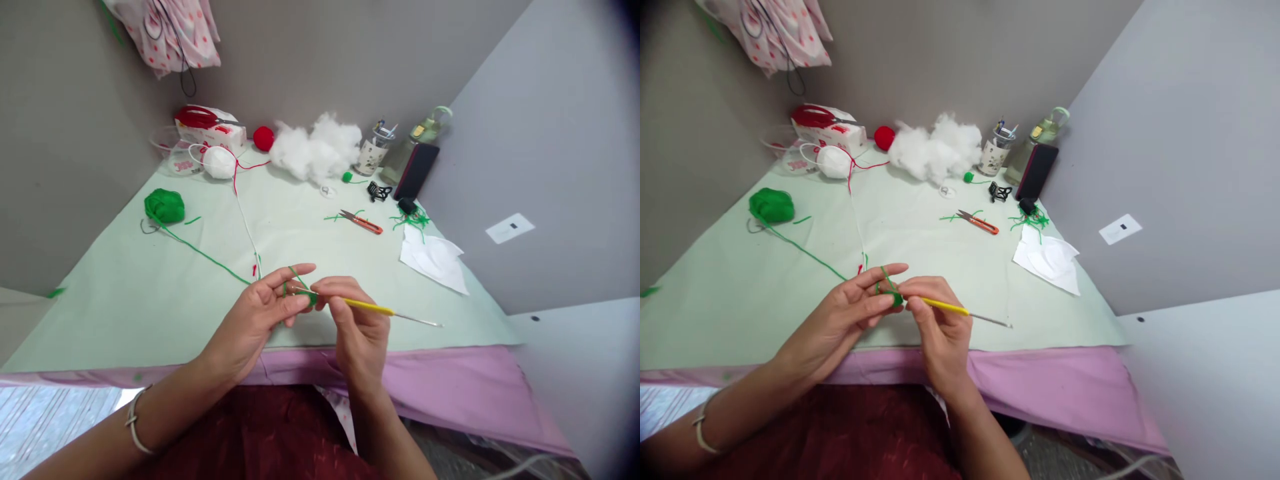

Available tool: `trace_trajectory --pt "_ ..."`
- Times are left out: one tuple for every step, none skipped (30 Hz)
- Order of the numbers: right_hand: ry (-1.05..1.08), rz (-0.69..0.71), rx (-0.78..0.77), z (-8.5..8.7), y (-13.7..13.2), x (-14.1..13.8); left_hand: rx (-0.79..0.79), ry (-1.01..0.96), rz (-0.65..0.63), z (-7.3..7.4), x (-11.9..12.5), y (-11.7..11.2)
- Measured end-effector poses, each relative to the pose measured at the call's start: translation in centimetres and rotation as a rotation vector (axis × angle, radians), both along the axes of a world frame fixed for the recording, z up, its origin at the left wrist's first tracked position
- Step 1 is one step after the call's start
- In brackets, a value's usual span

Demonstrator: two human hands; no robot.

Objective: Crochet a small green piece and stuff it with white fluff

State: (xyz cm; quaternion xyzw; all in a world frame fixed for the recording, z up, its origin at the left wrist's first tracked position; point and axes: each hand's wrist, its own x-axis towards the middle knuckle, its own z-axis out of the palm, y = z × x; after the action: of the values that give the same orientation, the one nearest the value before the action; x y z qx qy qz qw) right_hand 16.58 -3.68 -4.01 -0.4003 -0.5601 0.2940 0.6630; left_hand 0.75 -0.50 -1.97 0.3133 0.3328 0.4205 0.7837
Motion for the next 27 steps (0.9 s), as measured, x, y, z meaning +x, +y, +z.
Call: trace_trajectory --pt "0.001 0.005 -0.014 -0.07 0.03 -0.01 0.038 0.027 0.006 -0.05 0.06 -0.10" --pt "0.020 0.007 -0.036 -0.15 0.03 0.02 0.070 0.050 0.009 -0.11 0.10 -0.18" --pt "0.060 0.014 -0.066 -0.22 0.01 0.09 0.095 0.066 0.007 -0.15 0.11 -0.23" --pt "0.114 0.027 -0.096 -0.26 -0.03 0.17 0.112 0.076 0.001 -0.18 0.08 -0.25" --pt "0.170 0.045 -0.125 -0.27 -0.07 0.26 0.121 0.081 -0.003 -0.19 0.03 -0.25" --pt "0.222 0.063 -0.145 -0.24 -0.11 0.35 0.125 0.083 -0.007 -0.18 -0.03 -0.24" --pt "0.262 0.080 -0.156 -0.19 -0.15 0.41 0.125 0.083 -0.009 -0.16 -0.09 -0.22" --pt "0.287 0.090 -0.159 -0.12 -0.20 0.47 0.124 0.083 -0.007 -0.13 -0.15 -0.20" --pt "0.297 0.098 -0.156 -0.06 -0.23 0.50 0.124 0.083 -0.005 -0.10 -0.19 -0.17" --pt "0.298 0.102 -0.153 -0.02 -0.27 0.52 0.126 0.084 -0.002 -0.08 -0.20 -0.14" --pt "0.296 0.106 -0.151 0.00 -0.31 0.53 0.128 0.087 -0.001 -0.08 -0.19 -0.11" --pt "0.292 0.110 -0.148 0.00 -0.34 0.53 0.131 0.092 -0.002 -0.09 -0.16 -0.07" --pt "0.287 0.113 -0.146 -0.02 -0.37 0.52 0.132 0.096 -0.004 -0.12 -0.10 -0.04" --pt "0.280 0.112 -0.142 -0.05 -0.39 0.49 0.132 0.102 -0.008 -0.16 -0.03 -0.01" --pt "0.265 0.108 -0.136 -0.07 -0.40 0.46 0.133 0.105 -0.017 -0.20 0.05 0.02" --pt "0.238 0.094 -0.126 -0.08 -0.41 0.41 0.136 0.105 -0.027 -0.25 0.12 0.04" --pt "0.199 0.069 -0.114 -0.07 -0.41 0.36 0.139 0.103 -0.039 -0.29 0.18 0.05" --pt "0.151 0.029 -0.099 -0.04 -0.41 0.31 0.143 0.099 -0.048 -0.31 0.24 0.06" --pt "0.103 -0.021 -0.083 0.00 -0.41 0.27 0.143 0.096 -0.053 -0.33 0.27 0.07" --pt "0.061 -0.071 -0.067 0.04 -0.42 0.25 0.138 0.093 -0.052 -0.33 0.29 0.08" --pt "0.033 -0.112 -0.054 0.09 -0.43 0.26 0.129 0.089 -0.047 -0.31 0.29 0.09" --pt "0.021 -0.137 -0.046 0.13 -0.47 0.30 0.118 0.086 -0.040 -0.29 0.28 0.10" --pt "0.024 -0.143 -0.041 0.16 -0.51 0.36 0.108 0.083 -0.034 -0.25 0.25 0.10" --pt "0.035 -0.136 -0.039 0.19 -0.58 0.44 0.098 0.081 -0.032 -0.20 0.23 0.11" --pt "0.050 -0.125 -0.037 0.21 -0.65 0.52 0.092 0.080 -0.032 -0.16 0.20 0.11" --pt "0.066 -0.116 -0.034 0.23 -0.73 0.60 0.087 0.082 -0.035 -0.11 0.18 0.11" --pt "0.080 -0.112 -0.027 0.25 -0.82 0.67 0.084 0.084 -0.039 -0.08 0.16 0.11"
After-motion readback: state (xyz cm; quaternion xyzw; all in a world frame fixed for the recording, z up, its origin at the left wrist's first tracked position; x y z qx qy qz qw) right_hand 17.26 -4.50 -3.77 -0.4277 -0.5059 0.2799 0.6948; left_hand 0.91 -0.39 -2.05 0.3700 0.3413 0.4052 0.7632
